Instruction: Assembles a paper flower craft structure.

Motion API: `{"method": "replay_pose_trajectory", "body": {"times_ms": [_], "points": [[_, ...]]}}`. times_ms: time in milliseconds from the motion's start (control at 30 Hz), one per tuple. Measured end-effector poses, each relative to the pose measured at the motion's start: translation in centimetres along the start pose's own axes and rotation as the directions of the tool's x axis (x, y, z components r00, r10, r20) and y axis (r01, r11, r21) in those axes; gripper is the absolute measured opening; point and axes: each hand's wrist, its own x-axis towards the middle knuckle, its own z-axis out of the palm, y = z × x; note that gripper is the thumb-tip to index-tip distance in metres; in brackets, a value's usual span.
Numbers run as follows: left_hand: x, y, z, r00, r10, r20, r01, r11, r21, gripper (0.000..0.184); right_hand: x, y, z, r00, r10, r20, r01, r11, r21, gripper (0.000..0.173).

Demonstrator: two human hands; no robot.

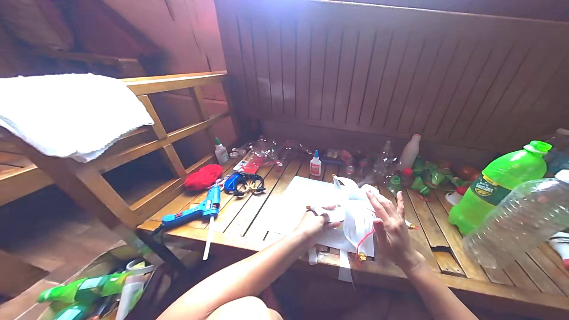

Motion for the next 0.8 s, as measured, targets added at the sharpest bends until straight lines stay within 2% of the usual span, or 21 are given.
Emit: {"method": "replay_pose_trajectory", "body": {"times_ms": [100,233,333,533,633,800], "points": [[-0.1,0.0,0.0,1.0,0.01,0.004,-0.011,1.0,0.028,0.03,1.1,-0.3,-1.2,0.973,0.027,0.228,-0.049,0.995,0.089,0.072],[-0.2,0.1,0.2,1.0,0.005,0.006,-0.005,1.0,0.017,0.031,2.1,-0.2,-1.2,0.972,0.068,0.226,-0.084,0.995,0.059,0.078],[-0.2,0.1,0.3,1.0,0.003,-0.003,-0.003,1.0,-0.007,0.031,2.8,-0.5,-1.7,0.932,0.085,0.352,-0.118,0.99,0.073,0.071],[-0.1,-0.1,0.2,1.0,-0.002,0.003,0.002,1.0,-0.018,0.031,3.1,-1.1,-1.7,0.909,0.116,0.4,-0.15,0.987,0.054,0.071],[-0.1,-0.1,0.3,1.0,-0.007,0.004,0.007,0.999,-0.034,0.031,2.6,-0.9,-0.9,0.952,0.091,0.292,-0.093,0.996,-0.008,0.075],[-0.1,-0.2,0.4,1.0,-0.006,0.003,0.006,1.0,-0.027,0.03,2.5,-1.1,-1.1,0.947,0.097,0.308,-0.106,0.994,0.014,0.073]]}}
